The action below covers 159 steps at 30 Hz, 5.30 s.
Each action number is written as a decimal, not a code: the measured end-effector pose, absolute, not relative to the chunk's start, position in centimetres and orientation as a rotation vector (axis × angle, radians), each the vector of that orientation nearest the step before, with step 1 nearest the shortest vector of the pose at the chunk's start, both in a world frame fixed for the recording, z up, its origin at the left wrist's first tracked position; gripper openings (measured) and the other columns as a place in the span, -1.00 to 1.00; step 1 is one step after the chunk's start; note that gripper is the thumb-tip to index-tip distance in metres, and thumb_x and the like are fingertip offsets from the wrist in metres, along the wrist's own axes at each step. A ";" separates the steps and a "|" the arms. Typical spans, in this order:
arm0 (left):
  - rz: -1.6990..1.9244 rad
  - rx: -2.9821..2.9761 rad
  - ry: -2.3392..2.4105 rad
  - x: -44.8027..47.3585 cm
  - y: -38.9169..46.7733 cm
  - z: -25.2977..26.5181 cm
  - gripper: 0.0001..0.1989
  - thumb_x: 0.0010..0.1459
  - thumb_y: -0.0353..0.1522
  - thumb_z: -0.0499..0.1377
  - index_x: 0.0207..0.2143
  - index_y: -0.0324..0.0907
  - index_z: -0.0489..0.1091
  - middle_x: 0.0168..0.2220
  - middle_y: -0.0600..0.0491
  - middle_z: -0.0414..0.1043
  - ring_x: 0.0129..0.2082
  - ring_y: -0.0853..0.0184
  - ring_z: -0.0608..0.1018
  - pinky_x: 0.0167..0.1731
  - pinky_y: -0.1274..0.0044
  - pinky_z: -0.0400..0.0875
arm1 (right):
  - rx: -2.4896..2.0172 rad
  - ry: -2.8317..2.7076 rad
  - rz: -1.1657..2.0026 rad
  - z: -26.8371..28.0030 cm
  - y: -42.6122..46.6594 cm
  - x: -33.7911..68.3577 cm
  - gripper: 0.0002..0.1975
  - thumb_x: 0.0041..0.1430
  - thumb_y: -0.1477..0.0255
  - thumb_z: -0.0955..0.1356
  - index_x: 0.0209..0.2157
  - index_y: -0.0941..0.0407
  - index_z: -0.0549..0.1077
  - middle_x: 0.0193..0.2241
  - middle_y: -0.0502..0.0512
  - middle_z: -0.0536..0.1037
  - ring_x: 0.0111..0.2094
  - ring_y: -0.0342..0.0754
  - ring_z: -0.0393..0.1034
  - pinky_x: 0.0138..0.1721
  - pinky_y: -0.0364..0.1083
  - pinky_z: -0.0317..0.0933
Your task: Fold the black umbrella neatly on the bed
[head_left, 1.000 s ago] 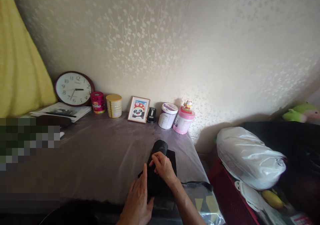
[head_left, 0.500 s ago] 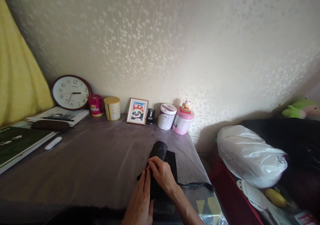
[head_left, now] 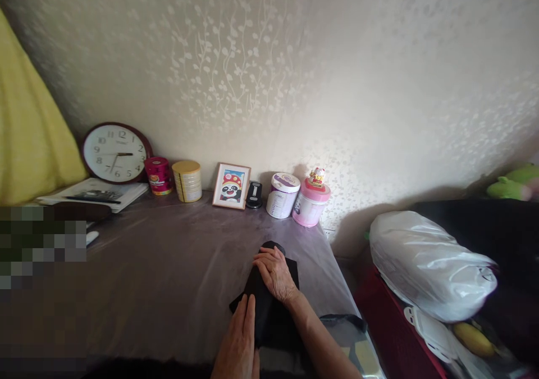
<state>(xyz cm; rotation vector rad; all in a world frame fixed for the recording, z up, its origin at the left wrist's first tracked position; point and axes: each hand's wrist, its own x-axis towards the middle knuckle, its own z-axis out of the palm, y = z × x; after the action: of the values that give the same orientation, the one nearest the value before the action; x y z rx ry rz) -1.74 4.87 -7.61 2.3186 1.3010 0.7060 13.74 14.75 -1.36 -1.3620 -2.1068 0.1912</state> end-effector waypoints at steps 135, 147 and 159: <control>0.837 2.179 1.465 -2.4 4.6 -6.1 -0.36 0.09 -0.48 -0.10 0.22 -0.23 -0.25 0.21 -0.21 0.04 0.20 0.14 0.18 0.10 0.23 0.21 | -1.382 -2.196 0.188 -1.8 18.0 14.5 -0.70 0.30 0.43 0.14 -0.14 0.06 0.46 -0.08 0.04 0.51 0.13 -0.06 0.15 0.18 0.10 -0.20; 0.784 2.132 1.442 -2.5 4.6 -5.7 -0.40 0.11 -0.45 -0.13 0.21 -0.29 -0.22 0.22 -0.22 0.00 0.22 0.16 0.13 0.13 0.25 0.18 | -1.709 -1.773 0.313 -1.7 18.9 17.4 -0.70 0.24 0.40 0.19 -0.07 0.13 0.41 -0.07 0.16 0.48 0.01 -0.03 0.31 0.07 -0.05 0.08; 0.837 2.173 1.458 -2.4 4.6 -5.5 -0.43 0.12 -0.44 -0.15 0.20 -0.30 -0.19 0.21 -0.22 0.03 0.20 0.18 0.18 0.12 0.28 0.19 | -1.886 -1.416 0.751 -1.9 12.2 19.1 -0.68 0.11 0.31 0.26 -0.17 0.20 0.44 -0.60 -0.04 0.44 -0.65 -0.15 0.34 -0.70 -0.22 0.20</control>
<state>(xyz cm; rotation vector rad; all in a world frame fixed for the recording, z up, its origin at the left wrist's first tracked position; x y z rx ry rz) -2.45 4.55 -5.48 2.1729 1.4579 0.8369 19.05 12.20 -1.91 -1.8861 -1.4164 0.7512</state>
